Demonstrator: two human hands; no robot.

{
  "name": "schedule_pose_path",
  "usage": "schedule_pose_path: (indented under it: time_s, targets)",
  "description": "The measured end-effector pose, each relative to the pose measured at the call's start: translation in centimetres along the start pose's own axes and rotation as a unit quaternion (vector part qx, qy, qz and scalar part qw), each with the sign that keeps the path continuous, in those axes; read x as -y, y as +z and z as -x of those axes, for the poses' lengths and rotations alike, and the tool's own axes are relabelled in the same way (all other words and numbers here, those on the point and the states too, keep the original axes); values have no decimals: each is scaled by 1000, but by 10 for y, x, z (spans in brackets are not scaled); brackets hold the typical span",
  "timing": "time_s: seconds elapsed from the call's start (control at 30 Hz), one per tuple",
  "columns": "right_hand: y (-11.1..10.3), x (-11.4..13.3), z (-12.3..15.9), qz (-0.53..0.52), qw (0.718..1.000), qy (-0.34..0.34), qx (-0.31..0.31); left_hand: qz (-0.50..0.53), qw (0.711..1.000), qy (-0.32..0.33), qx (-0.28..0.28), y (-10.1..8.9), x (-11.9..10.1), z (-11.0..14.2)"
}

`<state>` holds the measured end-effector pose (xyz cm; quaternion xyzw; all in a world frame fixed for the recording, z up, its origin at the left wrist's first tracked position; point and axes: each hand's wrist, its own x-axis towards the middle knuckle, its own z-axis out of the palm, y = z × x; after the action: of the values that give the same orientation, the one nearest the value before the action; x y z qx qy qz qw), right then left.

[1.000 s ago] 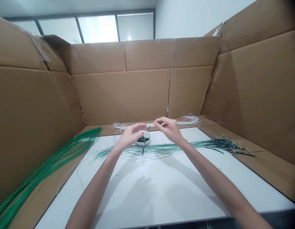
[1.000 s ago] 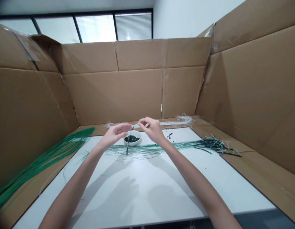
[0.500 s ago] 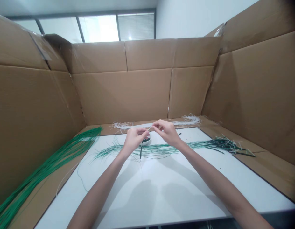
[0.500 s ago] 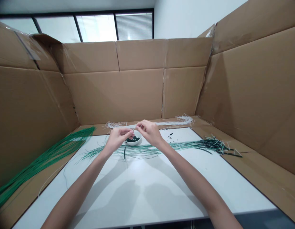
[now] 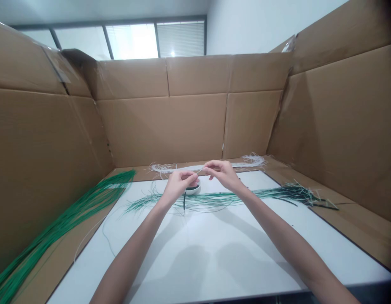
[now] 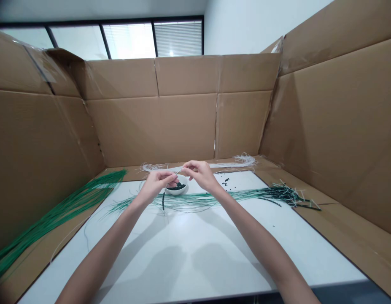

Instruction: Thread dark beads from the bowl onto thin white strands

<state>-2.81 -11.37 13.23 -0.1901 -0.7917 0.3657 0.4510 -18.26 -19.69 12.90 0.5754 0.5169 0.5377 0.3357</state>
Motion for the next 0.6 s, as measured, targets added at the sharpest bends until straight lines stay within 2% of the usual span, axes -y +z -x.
schedule_pose_path:
  time_s: [0.1, 0.17, 0.27, 0.4, 0.6]
  targets:
    - [3, -1, -1, -109, 992, 57, 18, 11, 1000, 5, 2, 0, -1, 0]
    - [6, -3, -1, -127, 989, 73, 38, 16, 1000, 7, 2, -1, -1, 1]
    - [9, -5, 0, -131, 988, 59, 53, 21, 1000, 13, 10, 0, 0, 1]
    - [9, -6, 0, -128, 990, 55, 33, 8, 1000, 14, 15, 2, 2, 2]
    - [12, -3, -1, -153, 983, 101, -2, -44, 999, 6, -20, 5, -2, 2]
